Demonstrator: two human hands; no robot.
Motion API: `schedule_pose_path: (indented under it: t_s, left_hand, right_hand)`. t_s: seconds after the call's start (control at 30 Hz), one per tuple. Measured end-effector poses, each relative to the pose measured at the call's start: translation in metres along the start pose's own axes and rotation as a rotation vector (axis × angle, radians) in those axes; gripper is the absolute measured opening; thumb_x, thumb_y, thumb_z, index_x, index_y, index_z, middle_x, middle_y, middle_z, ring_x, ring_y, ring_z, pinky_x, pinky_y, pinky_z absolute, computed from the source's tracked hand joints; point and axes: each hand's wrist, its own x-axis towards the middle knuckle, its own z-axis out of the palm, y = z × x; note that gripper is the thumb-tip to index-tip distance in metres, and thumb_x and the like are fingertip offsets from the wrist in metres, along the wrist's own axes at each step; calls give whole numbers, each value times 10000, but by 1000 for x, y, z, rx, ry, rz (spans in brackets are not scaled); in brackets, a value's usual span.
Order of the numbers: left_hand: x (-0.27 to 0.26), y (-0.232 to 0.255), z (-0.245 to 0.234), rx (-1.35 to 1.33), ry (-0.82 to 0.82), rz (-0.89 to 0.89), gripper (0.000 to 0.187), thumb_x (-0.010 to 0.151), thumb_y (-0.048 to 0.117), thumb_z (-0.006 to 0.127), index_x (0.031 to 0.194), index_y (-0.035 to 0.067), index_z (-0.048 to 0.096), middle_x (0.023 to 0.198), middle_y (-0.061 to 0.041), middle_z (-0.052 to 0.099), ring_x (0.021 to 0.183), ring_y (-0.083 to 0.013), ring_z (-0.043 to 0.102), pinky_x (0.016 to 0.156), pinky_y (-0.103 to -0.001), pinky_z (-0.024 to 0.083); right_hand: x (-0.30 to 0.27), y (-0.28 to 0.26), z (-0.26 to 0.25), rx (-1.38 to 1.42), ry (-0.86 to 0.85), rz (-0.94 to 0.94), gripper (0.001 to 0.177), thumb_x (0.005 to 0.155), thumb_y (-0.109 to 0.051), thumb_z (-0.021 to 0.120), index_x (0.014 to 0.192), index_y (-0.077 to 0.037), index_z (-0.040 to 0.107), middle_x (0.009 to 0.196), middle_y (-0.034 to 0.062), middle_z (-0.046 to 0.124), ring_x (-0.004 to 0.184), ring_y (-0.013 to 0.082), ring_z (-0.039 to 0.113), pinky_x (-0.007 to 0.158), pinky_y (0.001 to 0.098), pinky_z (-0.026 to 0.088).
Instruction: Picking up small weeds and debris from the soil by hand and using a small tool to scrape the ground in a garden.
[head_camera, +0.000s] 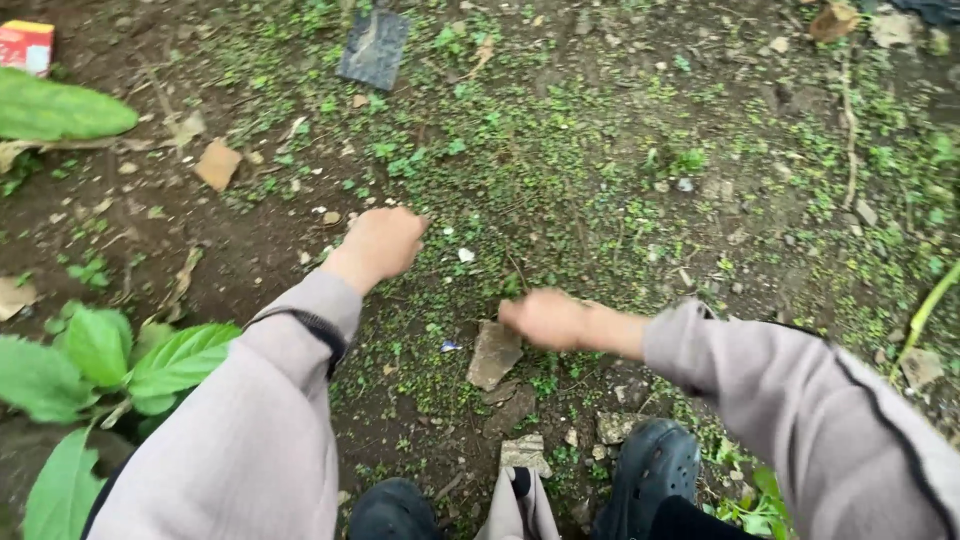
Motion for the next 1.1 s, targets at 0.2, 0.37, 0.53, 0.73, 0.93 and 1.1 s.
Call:
schedule_pose_path:
  t_s: [0.2,0.37,0.53,0.73,0.93,1.1]
  left_hand:
    - [7,23,-10,9,-62,13,286,975,242,627,1179,59,710,1022,-168,761,958,-354,760,852,-483,621]
    - [34,45,-7,-28,-67,55,282,990,213,607,1204,62,710,1017,-161,758,932,-303,762,858,-439,627]
    - [60,64,10,-68,-50,88,259,979,183,629,1183,51,721,1019,-167,759,939,-311,762,837,-451,631]
    - [83,87,37,-116,-39,160,250,982,143,610,1180,50,731,1032,-155,756,925,-301,762,840,-438,634]
    - [78,92,26,-106,-44,172,251,974,190,633,1163,47,715,1059,-159,747,945,-340,757,838,-466,629]
    - [78,96,12,-36,-3,175,243,976,205,630,1135,46,722,995,-134,745,881,-301,766,784,-433,640]
  right_hand:
    - [-74,60,6,-147,-1068,75,705,716,-350,872,1216,97,655,1273,307,651,880,357,739,664,441,653]
    - [-49,171,-58,-360,-8,455,275,946,-84,558,1181,46,616,1172,244,578,730,251,758,588,374,660]
    - [2,366,14,-946,620,676,332,993,-148,475,1215,49,624,900,173,605,763,316,684,499,499,556]
    - [-2,383,6,-662,389,618,260,944,-106,464,955,35,682,816,162,613,766,281,667,551,432,620]
    - [-51,218,-93,-41,-74,456,282,940,-224,560,995,-14,739,809,160,723,727,255,739,664,341,656]
    - [-34,269,-106,162,235,798,633,1118,-477,422,1188,103,665,920,274,686,713,286,743,607,411,625]
